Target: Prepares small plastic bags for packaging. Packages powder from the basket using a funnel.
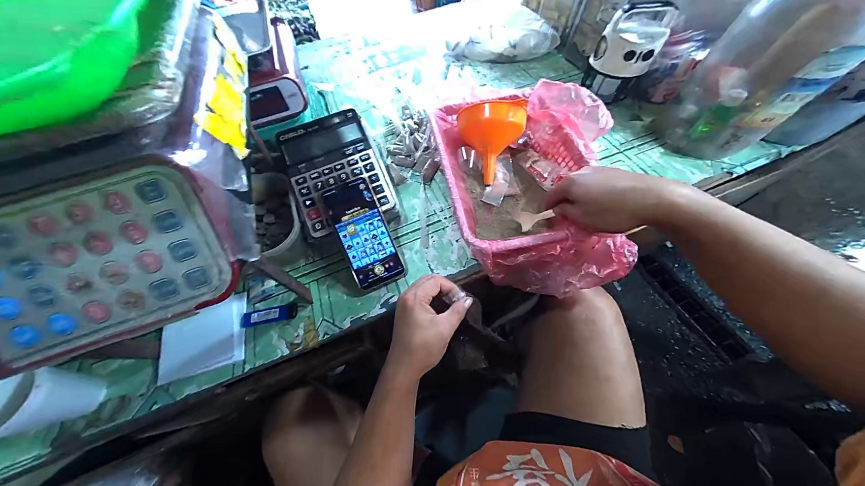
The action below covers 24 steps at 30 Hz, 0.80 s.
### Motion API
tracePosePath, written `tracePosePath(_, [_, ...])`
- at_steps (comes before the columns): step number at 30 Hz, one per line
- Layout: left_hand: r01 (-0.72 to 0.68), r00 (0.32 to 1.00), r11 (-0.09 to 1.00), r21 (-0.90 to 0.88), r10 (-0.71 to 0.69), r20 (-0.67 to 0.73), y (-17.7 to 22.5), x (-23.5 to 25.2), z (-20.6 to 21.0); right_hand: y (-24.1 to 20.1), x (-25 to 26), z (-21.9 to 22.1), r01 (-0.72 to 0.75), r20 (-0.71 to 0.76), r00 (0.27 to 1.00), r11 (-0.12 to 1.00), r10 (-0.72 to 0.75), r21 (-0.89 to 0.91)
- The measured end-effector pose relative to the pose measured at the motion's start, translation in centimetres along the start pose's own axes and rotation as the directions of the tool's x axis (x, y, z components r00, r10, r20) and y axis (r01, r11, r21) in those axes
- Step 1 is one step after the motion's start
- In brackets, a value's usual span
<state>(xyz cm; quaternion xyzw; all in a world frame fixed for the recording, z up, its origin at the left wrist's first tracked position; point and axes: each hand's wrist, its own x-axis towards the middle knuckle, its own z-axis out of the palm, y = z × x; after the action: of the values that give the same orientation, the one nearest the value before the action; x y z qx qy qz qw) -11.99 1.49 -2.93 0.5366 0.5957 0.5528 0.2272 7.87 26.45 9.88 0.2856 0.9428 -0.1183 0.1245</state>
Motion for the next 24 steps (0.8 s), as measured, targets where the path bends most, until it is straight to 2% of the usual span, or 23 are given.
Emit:
tracePosePath(4, [0.029, 0.996, 0.984, -0.176, -0.044, -0.082, 0.6, -0.5, 0.0, 0.2, 1.3, 0.8, -0.063, -0.102, 0.993, 0.998, 0.066, 0.027])
tracePosePath(8, [-0.039, 0.989, 0.905, -0.423, -0.026, -0.147, 0.9, -1.0, 0.1, -0.2, 1.7, 1.2, -0.007, -0.002, 1.0, 0.981, 0.007, 0.195])
tracePosePath(10, [-0.029, 0.987, 0.876, -0.481, -0.049, -0.15, 1.0, -1.3, 0.2, -0.7, 1.6, 1.0, 0.024, 0.064, 0.997, 0.966, -0.042, 0.259])
tracePosePath(15, [0.028, 0.962, 0.837, -0.547, -0.171, -0.212, 1.5, -1.4, 0.7, -1.9, 1.9, 0.3, 0.036, 0.13, 0.988, 0.948, -0.081, 0.315])
tracePosePath(24, [-0.001, 0.961, 0.87, -0.493, -0.135, -0.24, 1.7, -1.0, 1.3, -1.2, 1.7, 0.0, 0.016, 0.134, 0.986, 0.851, -0.101, 0.525])
